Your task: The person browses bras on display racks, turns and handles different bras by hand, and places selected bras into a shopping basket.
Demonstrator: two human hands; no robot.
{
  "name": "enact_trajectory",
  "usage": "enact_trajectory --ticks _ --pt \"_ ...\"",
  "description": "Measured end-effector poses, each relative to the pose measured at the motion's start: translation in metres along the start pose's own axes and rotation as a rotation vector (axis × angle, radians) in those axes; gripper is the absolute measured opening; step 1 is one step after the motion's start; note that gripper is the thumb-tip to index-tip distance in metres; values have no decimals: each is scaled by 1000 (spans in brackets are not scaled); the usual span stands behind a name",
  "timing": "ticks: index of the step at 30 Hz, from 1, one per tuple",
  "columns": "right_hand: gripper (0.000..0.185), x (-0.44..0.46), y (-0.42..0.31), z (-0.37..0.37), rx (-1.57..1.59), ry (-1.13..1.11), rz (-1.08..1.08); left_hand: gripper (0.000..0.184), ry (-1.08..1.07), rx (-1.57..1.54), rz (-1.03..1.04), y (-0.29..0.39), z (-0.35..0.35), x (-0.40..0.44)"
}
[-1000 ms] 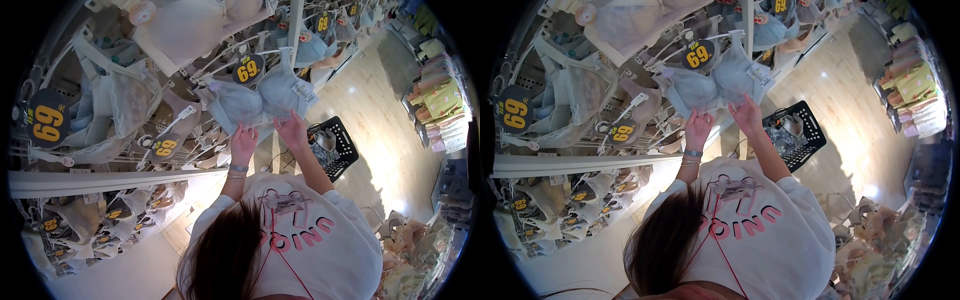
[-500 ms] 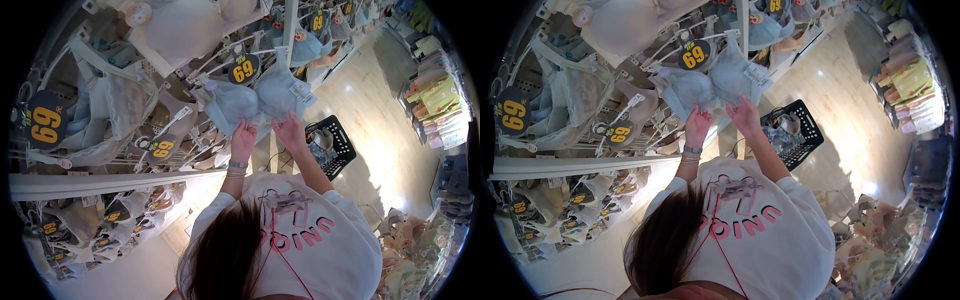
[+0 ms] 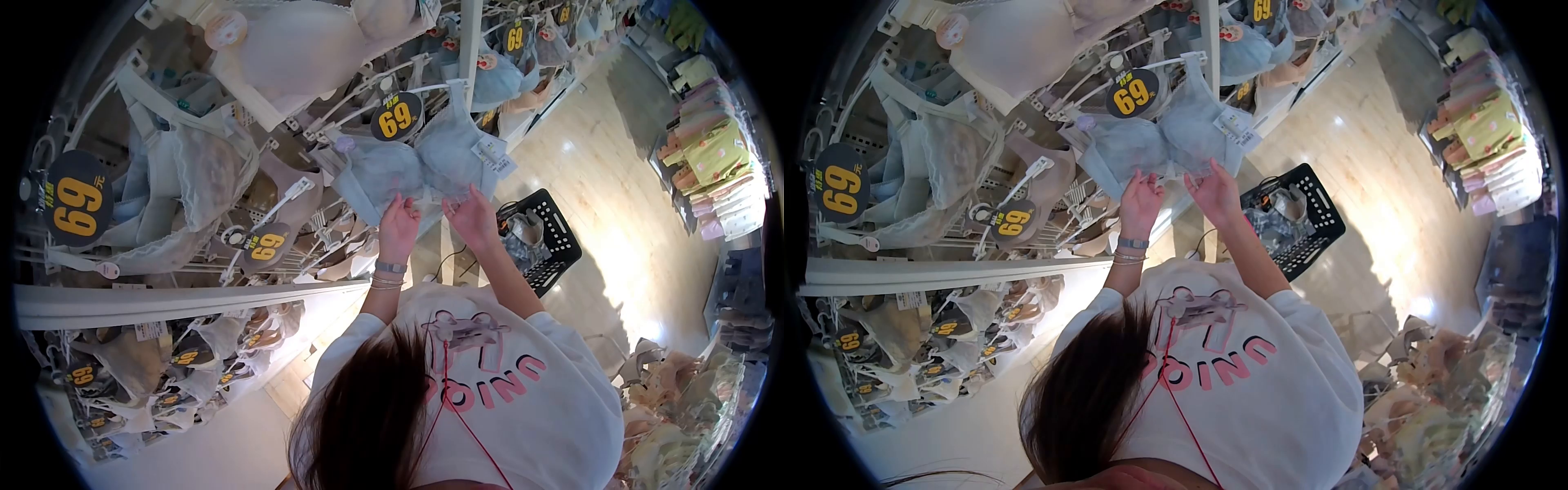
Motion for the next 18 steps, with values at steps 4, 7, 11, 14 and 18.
enact_trajectory --ticks 4,7,11,14,18 --pt "30 1 -1 -3 15 -1 -1 16 -12 62 12 2 -9 8" --pt "30 1 -2 -1 18 0 -4 15 -18 86 -7 5 -5 6" --pt "29 -1 -3 2 3 17 -10 16 5 117 -5 7 -3 3" --pt "28 1 -1 -3 12 16 -6 17 23 111 13 8 -2 0" --pt "28 3 -2 -9 38 39 -11 17 29 55 6 8 -12 0"
Point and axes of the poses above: each hand's wrist, its own x-axis towards the middle knuckle, its own z-axis out of the palm, y = z × x, the point moved 5 cm from there along x, towards the middle knuckle, and after that the axes turned 15 degrees about -z, right-handed, at the moved point
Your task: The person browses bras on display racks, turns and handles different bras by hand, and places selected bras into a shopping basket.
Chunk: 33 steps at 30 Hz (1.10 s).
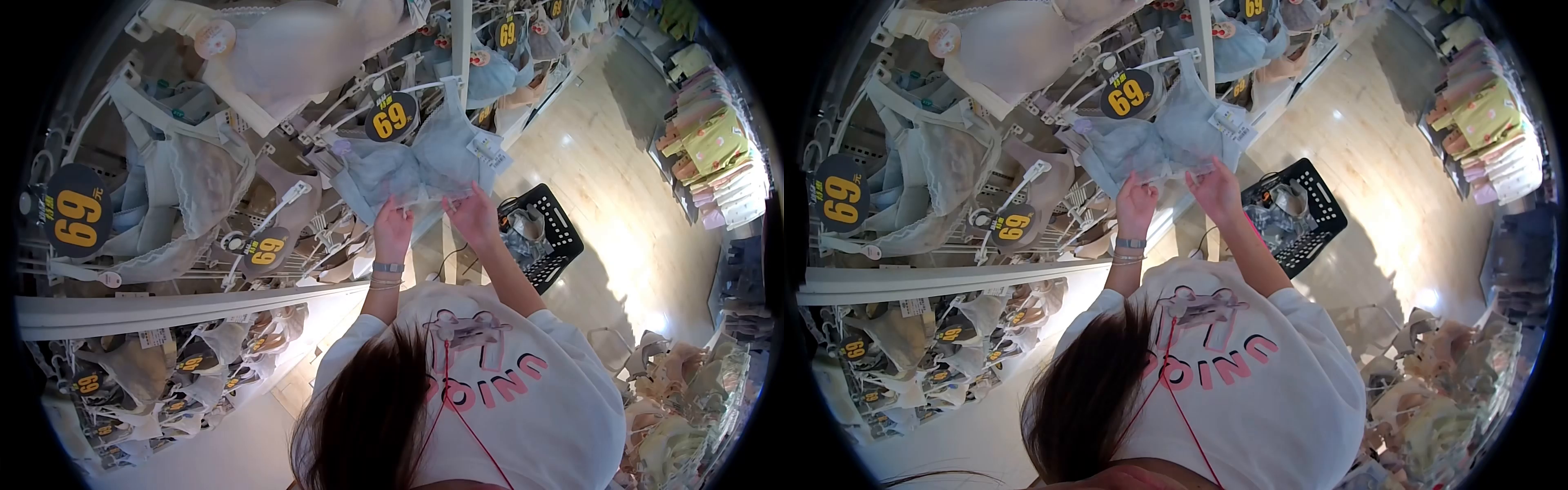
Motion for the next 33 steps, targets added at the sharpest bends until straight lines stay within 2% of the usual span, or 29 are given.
enact_trajectory --ticks 8,14,21,29,33 --pt "37 3 1 -20 20 46 10 15 45 -169 -30 -8 -39 -1" --pt "44 -1 0 -24 13 23 24 15 0 -219 -58 -11 -52 -1" --pt "40 1 1 -25 41 20 67 11 103 -205 -66 -10 -49 -4" --pt "38 0 2 -30 27 23 75 11 203 -195 -139 -20 -80 4" --pt "37 -1 10 -44 -72 -24 119 13 295 -183 -133 -22 -80 4"
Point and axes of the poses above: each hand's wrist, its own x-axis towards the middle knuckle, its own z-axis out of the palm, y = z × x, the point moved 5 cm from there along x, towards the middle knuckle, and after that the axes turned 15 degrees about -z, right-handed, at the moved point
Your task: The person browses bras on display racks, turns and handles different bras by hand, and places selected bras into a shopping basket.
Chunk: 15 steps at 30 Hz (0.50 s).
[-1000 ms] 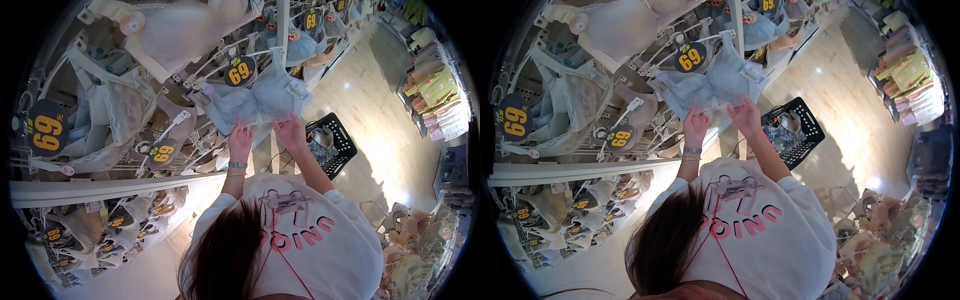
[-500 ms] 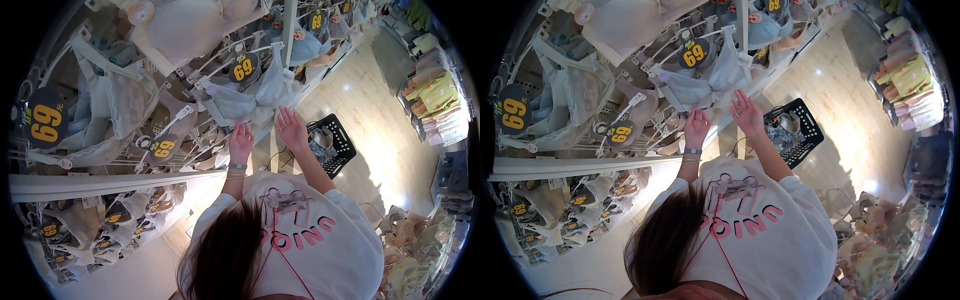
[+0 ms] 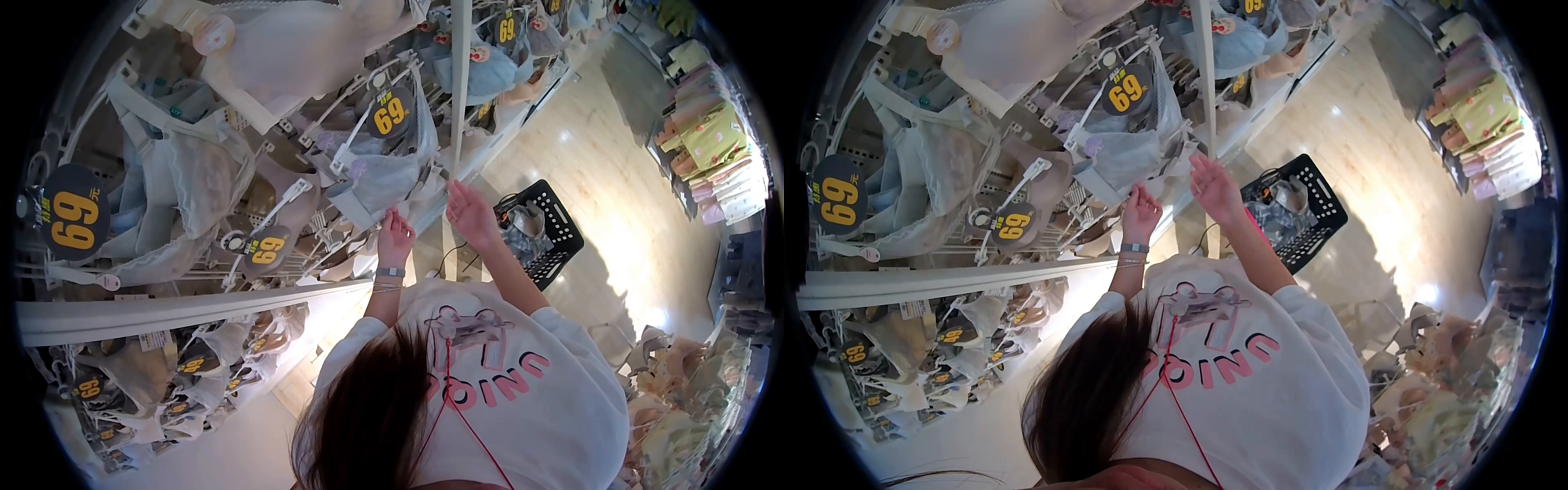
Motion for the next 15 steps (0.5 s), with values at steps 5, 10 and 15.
enact_trajectory --ticks 5,10,15 --pt "39 -9 32 -17 -200 21 95 8 -49 12 -61 -5 0 3" --pt "45 -14 67 -18 -224 -81 236 7 -34 -60 -183 -24 16 -9" --pt "45 -18 58 5 -319 -85 219 6 -37 -88 -222 -36 15 -16"
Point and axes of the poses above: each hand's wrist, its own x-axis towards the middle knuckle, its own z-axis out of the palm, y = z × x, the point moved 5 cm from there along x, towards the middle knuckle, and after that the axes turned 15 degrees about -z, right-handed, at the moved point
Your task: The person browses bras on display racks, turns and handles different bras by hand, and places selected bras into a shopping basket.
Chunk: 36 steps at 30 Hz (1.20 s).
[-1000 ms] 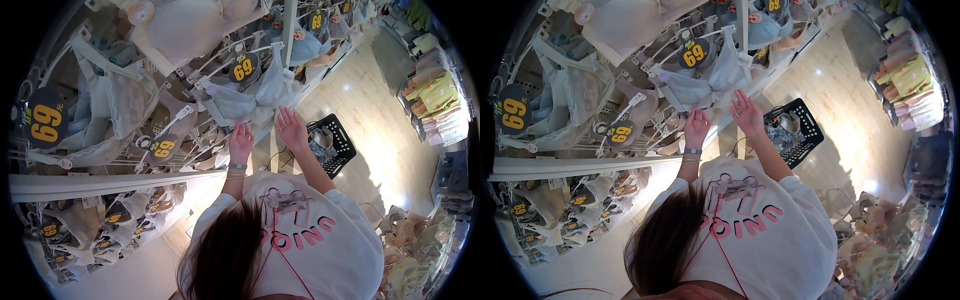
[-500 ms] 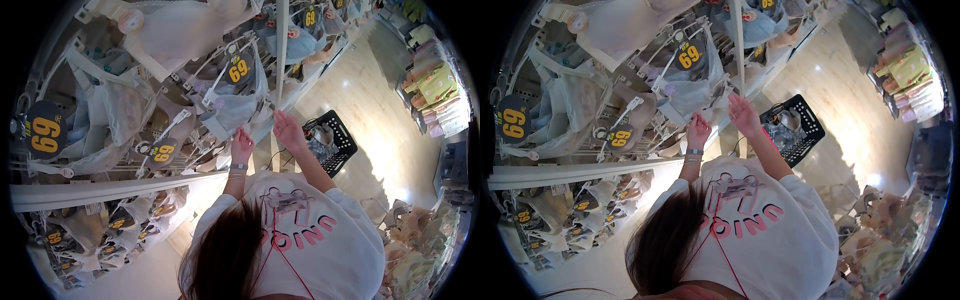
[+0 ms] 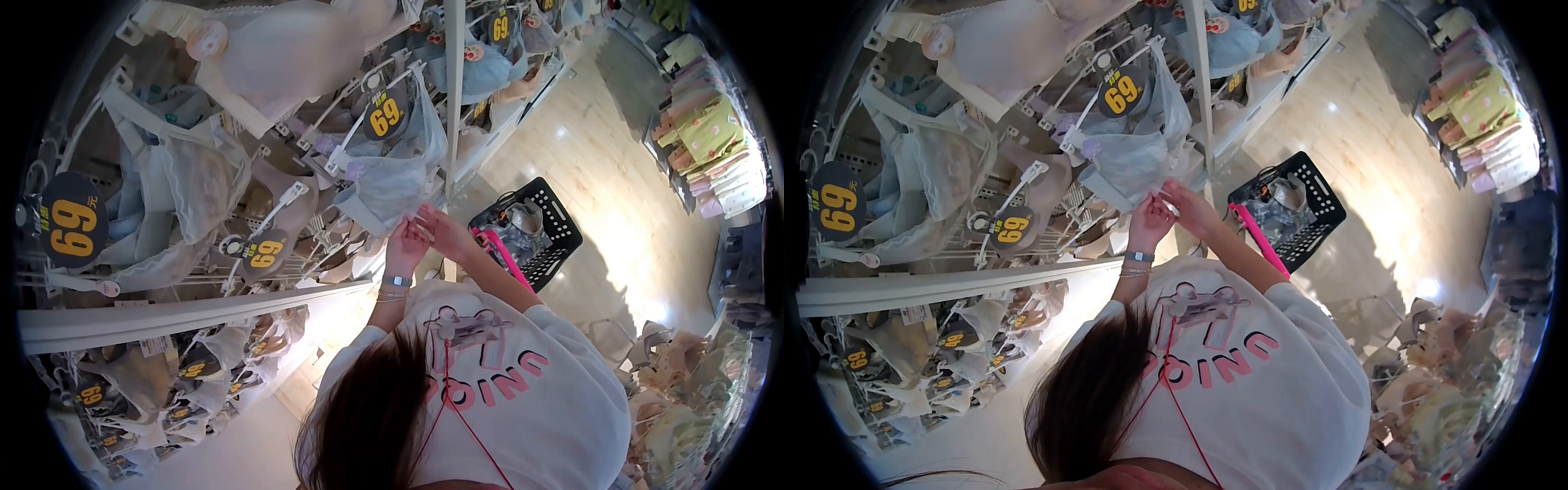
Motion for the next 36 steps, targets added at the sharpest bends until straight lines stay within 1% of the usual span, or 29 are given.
enact_trajectory --ticks 3,6,9,12,15,20,26,29,32,36 --pt "47 4 -1 -7 49 -5 -13 6 -23 -30 -8 -2 0 -2" --pt "39 3 -10 -6 122 -9 -22 6 -29 -28 6 -3 1 -4" --pt "24 12 -6 -16 175 47 7 7 -11 -39 4 -5 -1 -7" --pt "9 12 -7 -18 214 77 -24 6 -6 -35 1 -7 -3 -10" --pt "9 15 -9 -21 228 81 -27 6 -8 -33 -7 -7 -8 -13" --pt "9 23 -7 -30 217 153 -60 6 2 -26 12 -3 -11 -16" --pt "10 25 -10 -25 174 182 -75 6 39 -28 46 4 -9 -18" --pt "11 29 -9 -28 158 168 -82 6 3 28 78 7 -9 -12" --pt "11 30 -10 -29 134 169 -93 7 -15 56 79 -6 14 -19" --pt "10 24 -17 -18 72 165 -97 10 -52 110 90 -10 20 -4"
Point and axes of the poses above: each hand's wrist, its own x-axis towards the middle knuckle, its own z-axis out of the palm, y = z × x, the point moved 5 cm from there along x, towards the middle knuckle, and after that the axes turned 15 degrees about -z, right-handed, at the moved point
